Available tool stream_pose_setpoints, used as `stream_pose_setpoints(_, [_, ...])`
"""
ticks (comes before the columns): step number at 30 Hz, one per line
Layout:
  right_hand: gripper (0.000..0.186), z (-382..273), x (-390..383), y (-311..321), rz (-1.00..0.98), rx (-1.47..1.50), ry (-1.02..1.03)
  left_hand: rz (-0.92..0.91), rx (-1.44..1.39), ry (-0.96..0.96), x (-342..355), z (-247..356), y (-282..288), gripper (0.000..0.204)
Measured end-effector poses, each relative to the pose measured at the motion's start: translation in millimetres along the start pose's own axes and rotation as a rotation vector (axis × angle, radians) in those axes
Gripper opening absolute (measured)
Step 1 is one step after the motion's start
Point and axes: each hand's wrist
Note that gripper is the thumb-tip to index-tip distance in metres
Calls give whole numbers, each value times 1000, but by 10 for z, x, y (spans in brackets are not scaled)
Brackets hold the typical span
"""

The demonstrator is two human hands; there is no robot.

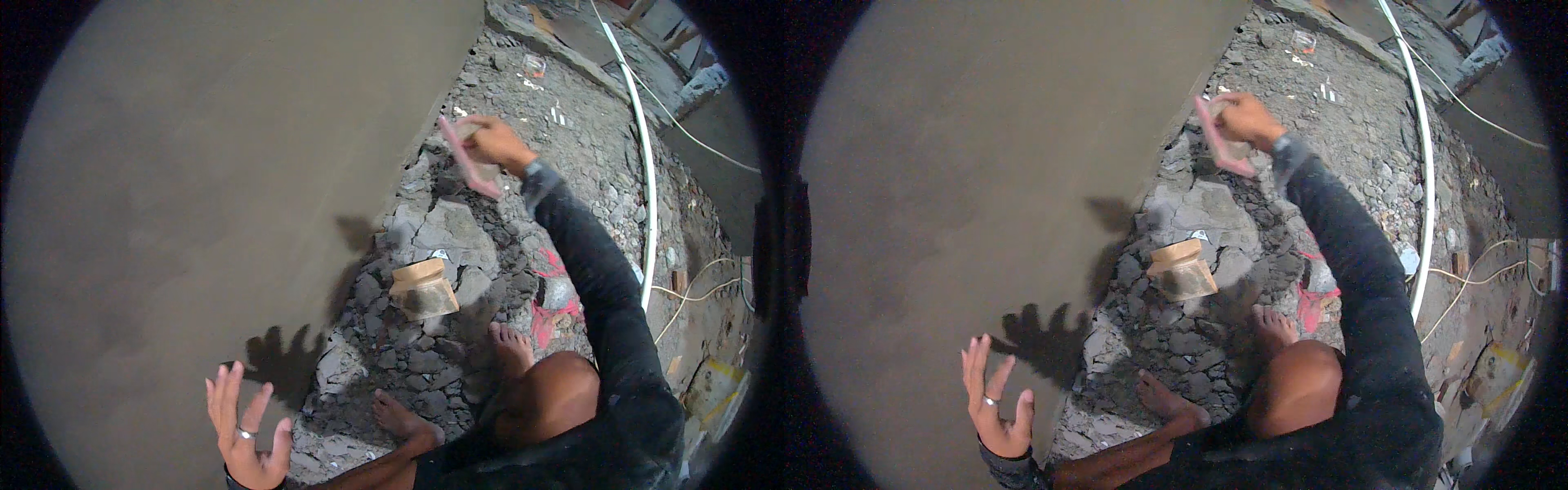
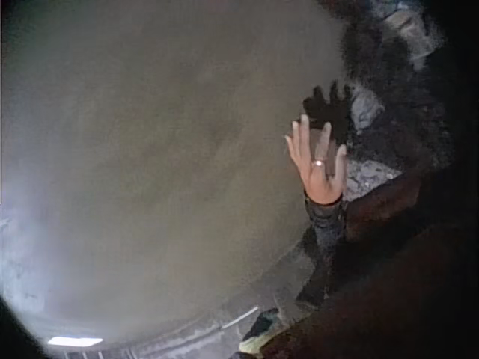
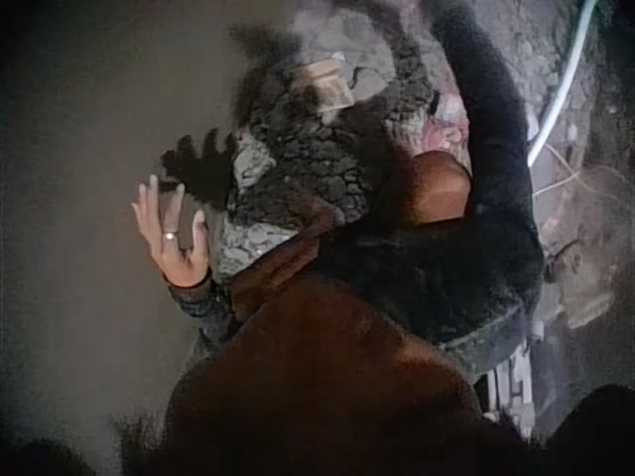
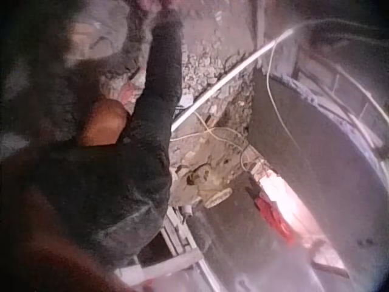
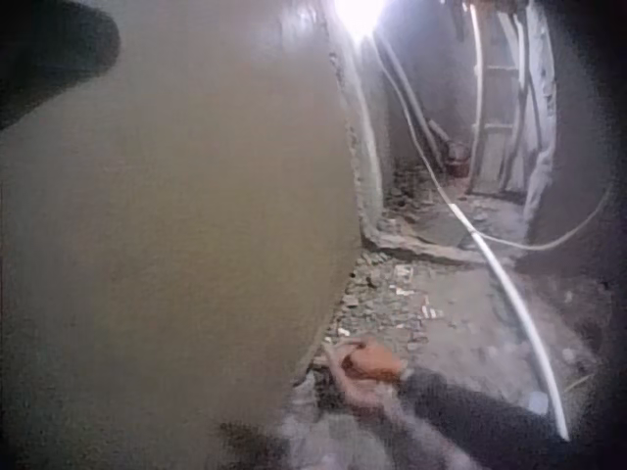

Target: The person smooths a freshly plastered wall using a pink sanding block. They repeatedly rub the block over the wall surface and occasionally touch the wall with their hand to check the finish. Another worker is visible in the background also smoothing a wall.

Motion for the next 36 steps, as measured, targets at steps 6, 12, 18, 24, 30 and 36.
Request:
stream_pose_setpoints(6, [25, 328, 567, -367, -86, -701, 185, -105, -71, -1, -60, -86, -110, 44])
stream_pose_setpoints(12, [24, 367, 679, -656, -23, -359, 47, -160, -98, 86, -184, -29, -74, 44])
stream_pose_setpoints(18, [29, 606, 939, -661, -52, -572, 217, -152, -72, 118, -303, -76, -35, 45])
stream_pose_setpoints(24, [26, 577, 970, -774, -72, -684, 235, -164, -65, 154, -361, -45, 26, 45])
stream_pose_setpoints(30, [24, 537, 837, -722, -98, -195, -86, -165, -77, 135, -332, -26, 0, 46])
stream_pose_setpoints(36, [24, 492, 754, -658, -91, -67, -5, -156, -97, 143, -398, -27, -6, 46])
Point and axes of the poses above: each hand's wrist, its own x-axis towards the middle knuckle, its own y-axis out of the back of the hand, z = x × y, and after that the axes turned 9 degrees about -x, right-handed
